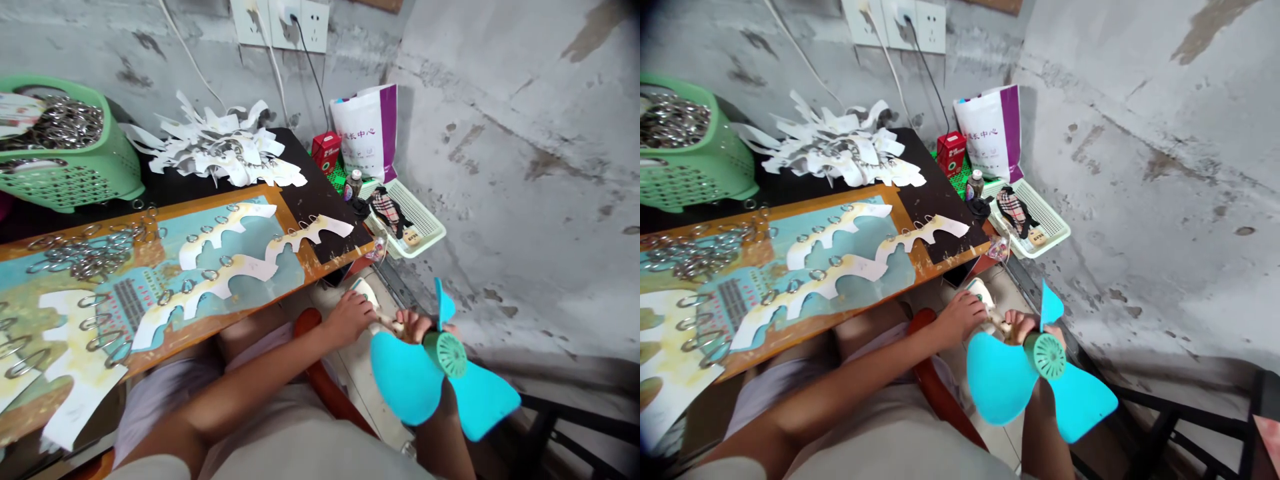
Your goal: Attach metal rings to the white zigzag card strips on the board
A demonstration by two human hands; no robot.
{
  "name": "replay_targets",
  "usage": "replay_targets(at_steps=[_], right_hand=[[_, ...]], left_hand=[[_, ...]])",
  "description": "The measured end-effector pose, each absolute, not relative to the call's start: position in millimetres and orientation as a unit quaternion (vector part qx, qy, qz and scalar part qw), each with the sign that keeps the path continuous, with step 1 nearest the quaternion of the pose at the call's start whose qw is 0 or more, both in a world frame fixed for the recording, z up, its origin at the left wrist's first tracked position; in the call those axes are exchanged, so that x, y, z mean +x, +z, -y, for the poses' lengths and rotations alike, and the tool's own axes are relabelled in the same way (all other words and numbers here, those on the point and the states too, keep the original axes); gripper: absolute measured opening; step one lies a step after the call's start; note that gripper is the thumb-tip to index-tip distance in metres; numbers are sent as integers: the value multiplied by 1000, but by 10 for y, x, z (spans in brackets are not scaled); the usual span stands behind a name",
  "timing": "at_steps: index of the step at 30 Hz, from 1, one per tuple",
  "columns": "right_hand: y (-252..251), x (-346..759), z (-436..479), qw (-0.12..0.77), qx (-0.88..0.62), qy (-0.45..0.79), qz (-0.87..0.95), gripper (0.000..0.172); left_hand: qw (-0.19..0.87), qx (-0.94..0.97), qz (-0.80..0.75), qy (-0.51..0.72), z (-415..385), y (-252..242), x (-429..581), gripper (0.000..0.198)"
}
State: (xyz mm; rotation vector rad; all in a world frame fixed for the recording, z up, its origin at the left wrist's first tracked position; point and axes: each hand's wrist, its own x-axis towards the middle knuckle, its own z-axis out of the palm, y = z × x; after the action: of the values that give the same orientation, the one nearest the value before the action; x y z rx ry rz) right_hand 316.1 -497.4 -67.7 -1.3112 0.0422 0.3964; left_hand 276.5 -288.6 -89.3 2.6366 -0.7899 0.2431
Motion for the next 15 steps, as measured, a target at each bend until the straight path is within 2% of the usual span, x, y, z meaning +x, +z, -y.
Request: replay_targets(at_steps=[2, 6, 8, 15], right_hand=[[-688, 3186, 5017, 765, -611, 204, 13, 45], [-692, 3214, 5133, 721, -634, 278, 35, 24], [-672, 3183, 5165, 714, -634, 298, 15, 19], [-461, 2914, 5085, 701, -612, 358, -75, 22]], left_hand=[[158, 945, 267, 103, 2874, -896, 2767, 10], [151, 966, 178, 110, 2874, -908, 2890, 14], [157, 973, 135, 101, 2879, -930, 2957, 13], [163, 980, 79, 82, 2986, -1025, 3110, 11]])
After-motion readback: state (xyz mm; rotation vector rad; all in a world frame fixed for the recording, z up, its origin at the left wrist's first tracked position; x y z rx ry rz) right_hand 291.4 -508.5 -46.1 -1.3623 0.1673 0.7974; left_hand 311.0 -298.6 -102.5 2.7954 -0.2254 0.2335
